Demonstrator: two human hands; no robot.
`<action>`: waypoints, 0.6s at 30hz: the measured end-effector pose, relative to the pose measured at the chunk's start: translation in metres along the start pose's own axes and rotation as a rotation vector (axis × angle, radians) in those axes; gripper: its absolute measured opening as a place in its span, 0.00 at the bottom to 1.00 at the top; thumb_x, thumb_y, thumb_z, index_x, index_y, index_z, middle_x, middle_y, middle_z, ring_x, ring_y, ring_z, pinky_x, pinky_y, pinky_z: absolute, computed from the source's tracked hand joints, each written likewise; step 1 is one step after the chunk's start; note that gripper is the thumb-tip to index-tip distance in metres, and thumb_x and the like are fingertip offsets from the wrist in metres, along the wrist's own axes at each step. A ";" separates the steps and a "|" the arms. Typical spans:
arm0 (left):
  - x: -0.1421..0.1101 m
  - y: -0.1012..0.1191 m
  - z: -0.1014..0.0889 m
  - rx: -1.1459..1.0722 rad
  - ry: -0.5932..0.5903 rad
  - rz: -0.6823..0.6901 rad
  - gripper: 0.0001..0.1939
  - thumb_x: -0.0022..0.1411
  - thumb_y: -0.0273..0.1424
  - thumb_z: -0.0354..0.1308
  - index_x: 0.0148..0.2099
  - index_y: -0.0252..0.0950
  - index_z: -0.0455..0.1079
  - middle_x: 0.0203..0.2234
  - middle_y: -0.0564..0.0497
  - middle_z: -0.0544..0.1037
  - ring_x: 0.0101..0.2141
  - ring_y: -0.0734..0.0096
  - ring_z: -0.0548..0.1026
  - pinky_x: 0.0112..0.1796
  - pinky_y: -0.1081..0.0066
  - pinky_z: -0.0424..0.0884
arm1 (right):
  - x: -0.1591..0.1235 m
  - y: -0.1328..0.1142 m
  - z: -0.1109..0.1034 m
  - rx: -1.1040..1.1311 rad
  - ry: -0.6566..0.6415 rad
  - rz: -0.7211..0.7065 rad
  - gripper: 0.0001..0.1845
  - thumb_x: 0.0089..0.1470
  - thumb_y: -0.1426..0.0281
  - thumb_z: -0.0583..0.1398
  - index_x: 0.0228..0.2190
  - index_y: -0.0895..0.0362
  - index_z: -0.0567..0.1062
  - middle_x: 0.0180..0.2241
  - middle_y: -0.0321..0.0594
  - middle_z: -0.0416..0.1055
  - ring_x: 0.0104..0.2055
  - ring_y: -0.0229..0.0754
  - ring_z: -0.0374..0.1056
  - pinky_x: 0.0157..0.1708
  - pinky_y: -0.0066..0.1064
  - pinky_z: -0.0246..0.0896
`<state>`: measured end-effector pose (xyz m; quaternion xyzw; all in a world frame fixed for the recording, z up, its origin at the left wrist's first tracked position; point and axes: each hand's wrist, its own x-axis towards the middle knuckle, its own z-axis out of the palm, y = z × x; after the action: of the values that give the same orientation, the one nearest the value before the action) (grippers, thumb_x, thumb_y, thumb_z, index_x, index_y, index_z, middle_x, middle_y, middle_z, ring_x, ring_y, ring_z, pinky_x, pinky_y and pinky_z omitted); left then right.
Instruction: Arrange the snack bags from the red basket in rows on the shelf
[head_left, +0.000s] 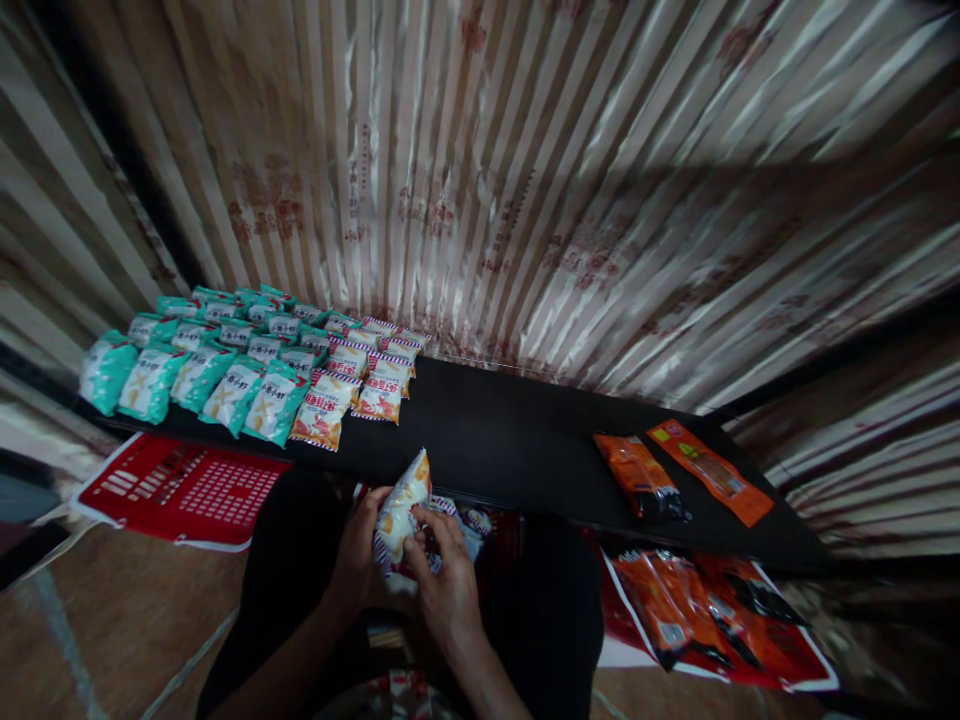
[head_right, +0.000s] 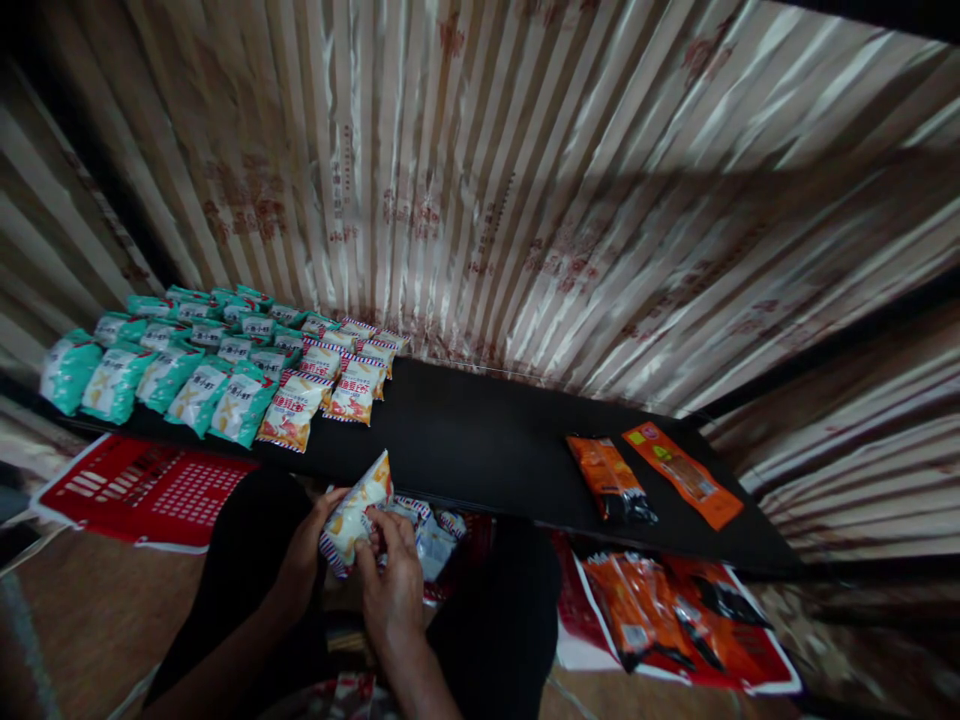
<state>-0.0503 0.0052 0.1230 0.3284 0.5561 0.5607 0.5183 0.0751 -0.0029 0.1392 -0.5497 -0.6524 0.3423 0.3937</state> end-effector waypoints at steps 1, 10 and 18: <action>0.000 0.001 0.000 -0.052 -0.032 -0.045 0.28 0.56 0.50 0.44 0.46 0.33 0.68 0.41 0.44 0.76 0.43 0.59 0.73 0.44 0.63 0.69 | 0.000 0.000 0.000 -0.007 -0.001 0.006 0.15 0.51 0.71 0.56 0.42 0.55 0.72 0.41 0.42 0.68 0.40 0.40 0.68 0.41 0.31 0.64; -0.004 -0.001 -0.005 -0.108 -0.227 -0.066 0.34 0.55 0.50 0.49 0.56 0.31 0.62 0.51 0.42 0.70 0.51 0.57 0.68 0.51 0.63 0.64 | 0.005 -0.002 -0.006 -0.134 0.007 -0.005 0.14 0.52 0.69 0.56 0.42 0.55 0.71 0.40 0.42 0.69 0.39 0.42 0.67 0.40 0.32 0.64; 0.000 -0.008 -0.003 0.209 -0.222 -0.067 0.28 0.53 0.39 0.55 0.55 0.32 0.62 0.49 0.43 0.72 0.47 0.59 0.71 0.49 0.63 0.66 | 0.006 0.001 -0.004 -0.287 0.035 -0.111 0.13 0.53 0.69 0.55 0.42 0.55 0.72 0.40 0.45 0.69 0.45 0.46 0.65 0.46 0.40 0.63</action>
<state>-0.0515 0.0030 0.1148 0.4217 0.5613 0.4424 0.5580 0.0787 0.0028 0.1412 -0.5692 -0.7170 0.2139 0.3408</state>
